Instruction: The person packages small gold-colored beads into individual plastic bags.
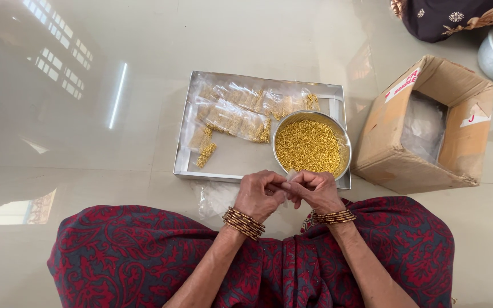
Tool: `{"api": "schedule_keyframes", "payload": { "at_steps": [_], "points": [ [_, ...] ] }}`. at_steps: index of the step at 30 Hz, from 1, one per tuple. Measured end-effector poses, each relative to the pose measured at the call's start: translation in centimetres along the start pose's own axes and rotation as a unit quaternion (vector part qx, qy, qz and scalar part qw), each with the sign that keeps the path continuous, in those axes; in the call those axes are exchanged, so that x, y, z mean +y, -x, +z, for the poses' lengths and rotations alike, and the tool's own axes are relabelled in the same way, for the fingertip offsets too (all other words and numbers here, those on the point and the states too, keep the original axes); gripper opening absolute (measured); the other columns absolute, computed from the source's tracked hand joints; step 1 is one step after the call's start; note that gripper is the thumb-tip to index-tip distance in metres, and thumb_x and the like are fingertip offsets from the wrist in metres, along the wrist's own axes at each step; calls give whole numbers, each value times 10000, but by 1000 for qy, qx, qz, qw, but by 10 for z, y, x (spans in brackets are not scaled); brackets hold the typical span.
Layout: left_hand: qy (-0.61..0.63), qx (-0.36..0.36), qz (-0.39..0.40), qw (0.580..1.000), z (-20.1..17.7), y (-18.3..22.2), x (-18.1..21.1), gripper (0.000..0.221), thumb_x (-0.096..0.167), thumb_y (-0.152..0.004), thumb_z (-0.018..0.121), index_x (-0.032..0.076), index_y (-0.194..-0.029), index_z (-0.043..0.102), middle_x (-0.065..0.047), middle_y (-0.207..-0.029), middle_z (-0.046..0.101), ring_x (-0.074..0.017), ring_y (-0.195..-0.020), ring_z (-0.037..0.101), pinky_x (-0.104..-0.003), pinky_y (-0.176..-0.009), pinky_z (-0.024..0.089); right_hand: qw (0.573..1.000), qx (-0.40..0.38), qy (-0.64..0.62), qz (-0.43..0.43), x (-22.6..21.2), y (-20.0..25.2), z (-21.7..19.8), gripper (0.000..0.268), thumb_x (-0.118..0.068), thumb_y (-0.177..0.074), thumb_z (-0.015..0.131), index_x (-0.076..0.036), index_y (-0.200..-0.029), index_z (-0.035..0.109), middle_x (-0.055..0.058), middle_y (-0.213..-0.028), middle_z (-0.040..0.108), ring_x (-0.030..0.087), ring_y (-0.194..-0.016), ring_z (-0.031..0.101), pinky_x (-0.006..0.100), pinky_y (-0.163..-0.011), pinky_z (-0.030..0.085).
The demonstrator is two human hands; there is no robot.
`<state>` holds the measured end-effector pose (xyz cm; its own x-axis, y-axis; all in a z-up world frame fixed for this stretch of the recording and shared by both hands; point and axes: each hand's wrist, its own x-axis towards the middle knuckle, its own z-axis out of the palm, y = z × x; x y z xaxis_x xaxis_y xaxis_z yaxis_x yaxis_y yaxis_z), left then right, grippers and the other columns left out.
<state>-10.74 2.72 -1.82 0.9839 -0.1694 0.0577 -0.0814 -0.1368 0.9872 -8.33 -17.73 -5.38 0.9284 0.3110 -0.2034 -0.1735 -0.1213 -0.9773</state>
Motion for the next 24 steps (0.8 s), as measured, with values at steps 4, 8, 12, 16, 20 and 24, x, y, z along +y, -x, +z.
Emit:
{"api": "schedule_keyframes", "payload": {
  "at_steps": [4, 8, 12, 16, 20, 24],
  "points": [
    [-42, 21, -47, 998, -4, -6, -3, 157, 1, -829, 651, 9, -948, 754, -115, -820, 788, -197, -704, 771, -314, -648, 624, 1000, -22, 15, -16, -25, 5, 9, 175, -136, -949, 685, 25, -911, 742, 64, -752, 747, 104, -617, 697, 255, -546, 600],
    [-218, 87, 34, 972, -2, -34, -19, 28, 2, -786, 696, 18, -770, 679, -164, -715, 704, -314, -653, 700, -437, -625, 555, 998, 1, 61, -4, -31, -3, 5, 196, -157, -943, 683, 22, -875, 726, 52, -725, 748, 101, -591, 700, 256, -530, 603],
    [-234, 103, 140, 956, -12, -71, 2, 156, -17, -748, 707, 40, -769, 564, -163, -686, 640, -382, -676, 647, -497, -602, 509, 995, 65, 80, -12, -41, -22, -10, 229, -175, -944, 725, 36, -855, 711, 77, -707, 716, 106, -572, 667, 269, -514, 583],
    [-247, 84, 176, 949, 1, -89, 14, 216, -11, -721, 708, 23, -842, 532, -184, -772, 624, -384, -650, 638, -479, -551, 500, 949, 160, 212, -168, -89, -10, 5, 210, -161, -902, 773, 25, -959, 693, 111, -887, 710, 114, -622, 675, 266, -558, 587],
    [-224, 73, 189, 953, 9, -94, -3, 180, -43, -803, 692, 23, -837, 529, -171, -781, 635, -399, -666, 635, -494, -548, 485, 808, 156, 409, -395, -90, -4, 11, 286, -77, -845, 786, 1, -1097, 674, 121, -1108, 708, 170, -774, 716, 276, -611, 603],
    [-221, 16, 217, 951, 9, -103, -16, 155, -84, -842, 660, 38, -871, 568, -145, -813, 643, -387, -712, 643, -502, -586, 497, 754, 131, 513, -390, -84, -6, 7, 330, -31, -820, 758, 7, -1134, 666, 119, -1114, 694, 264, -938, 708, 347, -664, 597]
  ]
}}
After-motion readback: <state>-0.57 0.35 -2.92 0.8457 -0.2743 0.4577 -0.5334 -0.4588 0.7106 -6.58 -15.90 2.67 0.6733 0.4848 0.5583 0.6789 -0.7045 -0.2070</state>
